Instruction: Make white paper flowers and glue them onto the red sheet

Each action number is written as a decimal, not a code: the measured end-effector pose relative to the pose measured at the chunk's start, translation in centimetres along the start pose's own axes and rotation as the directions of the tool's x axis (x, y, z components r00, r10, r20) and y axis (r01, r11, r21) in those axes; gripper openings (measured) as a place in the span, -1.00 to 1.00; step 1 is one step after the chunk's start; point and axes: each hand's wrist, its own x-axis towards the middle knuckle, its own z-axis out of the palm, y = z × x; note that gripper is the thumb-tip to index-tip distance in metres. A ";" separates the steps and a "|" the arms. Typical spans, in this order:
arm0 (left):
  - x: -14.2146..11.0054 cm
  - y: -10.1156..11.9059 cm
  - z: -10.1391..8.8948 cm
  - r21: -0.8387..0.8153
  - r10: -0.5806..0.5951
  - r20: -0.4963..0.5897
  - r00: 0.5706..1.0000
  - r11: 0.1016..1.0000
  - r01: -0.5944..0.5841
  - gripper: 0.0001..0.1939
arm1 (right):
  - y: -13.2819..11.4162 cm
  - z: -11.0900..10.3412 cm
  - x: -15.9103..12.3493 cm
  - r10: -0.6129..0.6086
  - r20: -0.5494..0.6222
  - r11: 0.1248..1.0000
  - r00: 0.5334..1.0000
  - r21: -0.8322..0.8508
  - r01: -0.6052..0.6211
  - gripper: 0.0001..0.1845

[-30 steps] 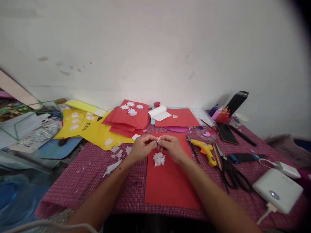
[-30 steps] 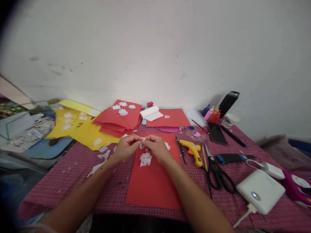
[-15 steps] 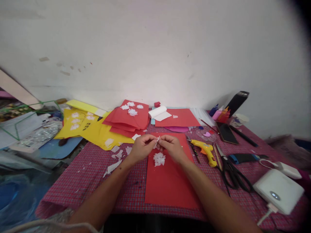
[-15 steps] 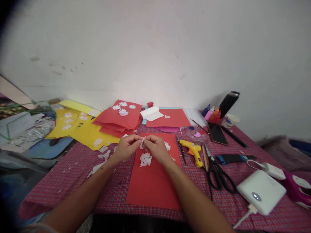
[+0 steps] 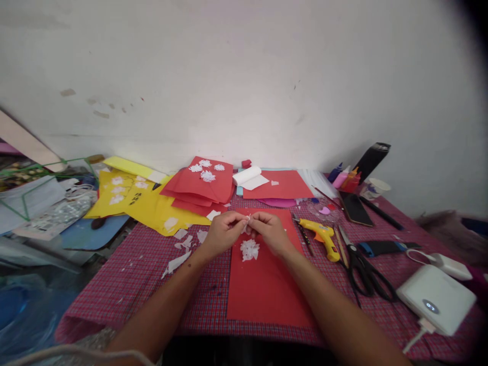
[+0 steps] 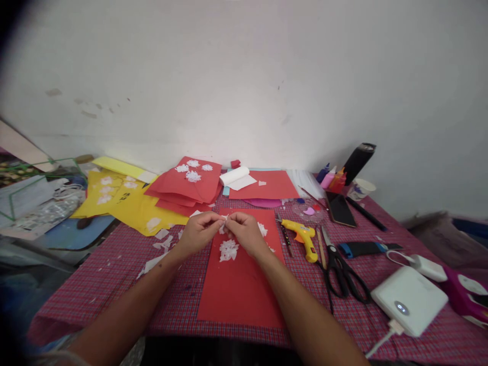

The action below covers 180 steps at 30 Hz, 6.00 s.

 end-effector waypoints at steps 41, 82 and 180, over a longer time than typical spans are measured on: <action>0.1 -0.8 0.2 -0.056 -0.115 -0.010 0.993 0.992 0.114 -0.85 | 0.2 0.0 0.0 -0.014 0.019 1.000 1.000 -0.021 0.014 -0.76; 0.1 -0.7 0.3 -0.067 -0.107 0.017 0.994 0.992 0.108 -0.85 | 0.1 0.3 0.0 -0.037 -0.025 0.989 0.999 -0.146 0.033 -0.80; 0.1 -0.4 0.3 0.153 -0.047 0.012 0.999 0.987 0.045 -0.89 | 0.2 0.7 -0.5 -0.233 -0.051 0.896 0.971 -0.399 0.194 -0.83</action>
